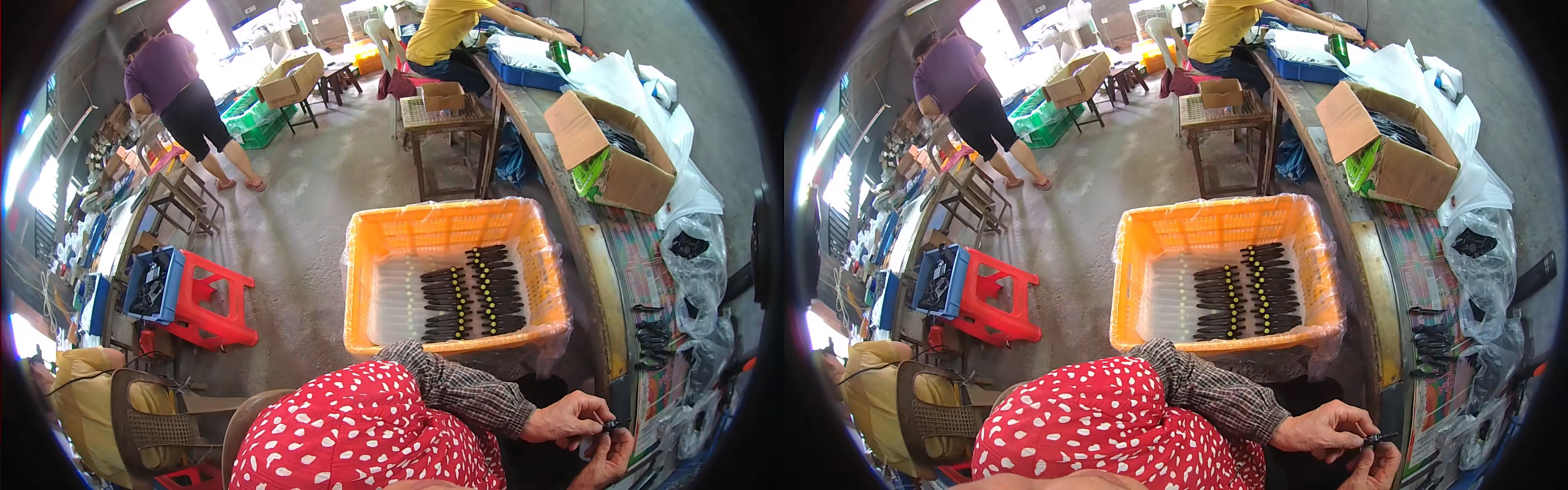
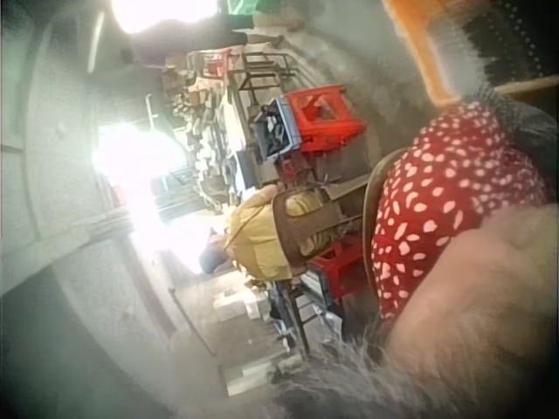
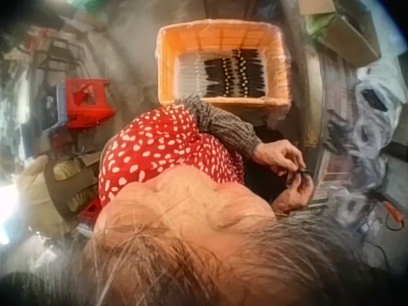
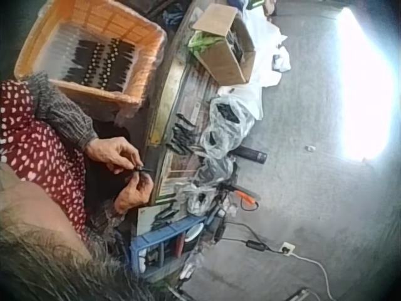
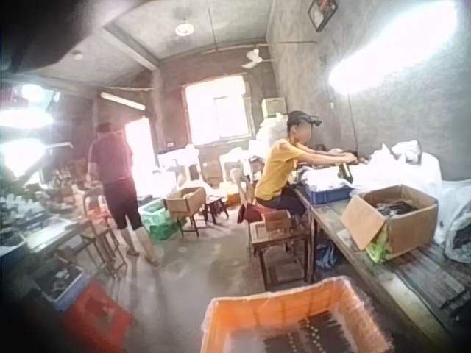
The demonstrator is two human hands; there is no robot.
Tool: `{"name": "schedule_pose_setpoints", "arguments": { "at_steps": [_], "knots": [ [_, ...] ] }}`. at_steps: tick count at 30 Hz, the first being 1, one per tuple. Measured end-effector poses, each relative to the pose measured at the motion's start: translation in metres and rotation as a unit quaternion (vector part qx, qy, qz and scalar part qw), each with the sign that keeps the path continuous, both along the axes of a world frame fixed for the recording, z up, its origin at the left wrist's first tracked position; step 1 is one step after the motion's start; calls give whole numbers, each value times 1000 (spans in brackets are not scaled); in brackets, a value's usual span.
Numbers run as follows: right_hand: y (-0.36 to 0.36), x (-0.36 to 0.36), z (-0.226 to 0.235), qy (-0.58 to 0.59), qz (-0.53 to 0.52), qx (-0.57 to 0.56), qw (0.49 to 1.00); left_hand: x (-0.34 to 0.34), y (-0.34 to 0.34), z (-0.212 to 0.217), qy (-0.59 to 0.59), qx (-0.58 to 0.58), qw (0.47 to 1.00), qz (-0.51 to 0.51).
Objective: The person assembles plastic components by hand, joining small parts together, and places the completed pieces into an orange basket.
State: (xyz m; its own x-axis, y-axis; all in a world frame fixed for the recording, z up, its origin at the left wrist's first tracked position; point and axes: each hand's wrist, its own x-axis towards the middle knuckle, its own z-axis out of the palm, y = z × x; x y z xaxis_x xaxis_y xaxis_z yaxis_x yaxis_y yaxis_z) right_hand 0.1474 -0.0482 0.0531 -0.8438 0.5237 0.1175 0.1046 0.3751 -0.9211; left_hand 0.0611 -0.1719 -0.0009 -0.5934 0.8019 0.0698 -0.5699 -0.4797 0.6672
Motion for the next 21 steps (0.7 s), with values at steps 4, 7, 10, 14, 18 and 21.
{"name": "schedule_pose_setpoints", "arguments": {
  "at_steps": [4, 7, 10, 14, 18, 21],
  "knots": [
    [-9, 7, -2, 15, -14, 110, 994, 6, 3, -6, -3, -11, 1000, 3],
    [-9, 13, -2, 79, 41, 404, 911, 11, 4, -7, -19, -13, 1000, -6],
    [11, 29, -36, 63, 35, 307, 949, 13, -6, 1, -14, -58, 998, -17],
    [-7, 13, -22, 65, 27, 354, 933, 6, -18, 3, 11, -106, 994, -10],
    [-6, 17, -28, 40, 21, 260, 964, 2, -22, 6, -24, -114, 993, -32],
    [3, 32, -40, 57, -14, 34, 998, 5, -10, 3, -22, -129, 990, -45]
  ]
}}
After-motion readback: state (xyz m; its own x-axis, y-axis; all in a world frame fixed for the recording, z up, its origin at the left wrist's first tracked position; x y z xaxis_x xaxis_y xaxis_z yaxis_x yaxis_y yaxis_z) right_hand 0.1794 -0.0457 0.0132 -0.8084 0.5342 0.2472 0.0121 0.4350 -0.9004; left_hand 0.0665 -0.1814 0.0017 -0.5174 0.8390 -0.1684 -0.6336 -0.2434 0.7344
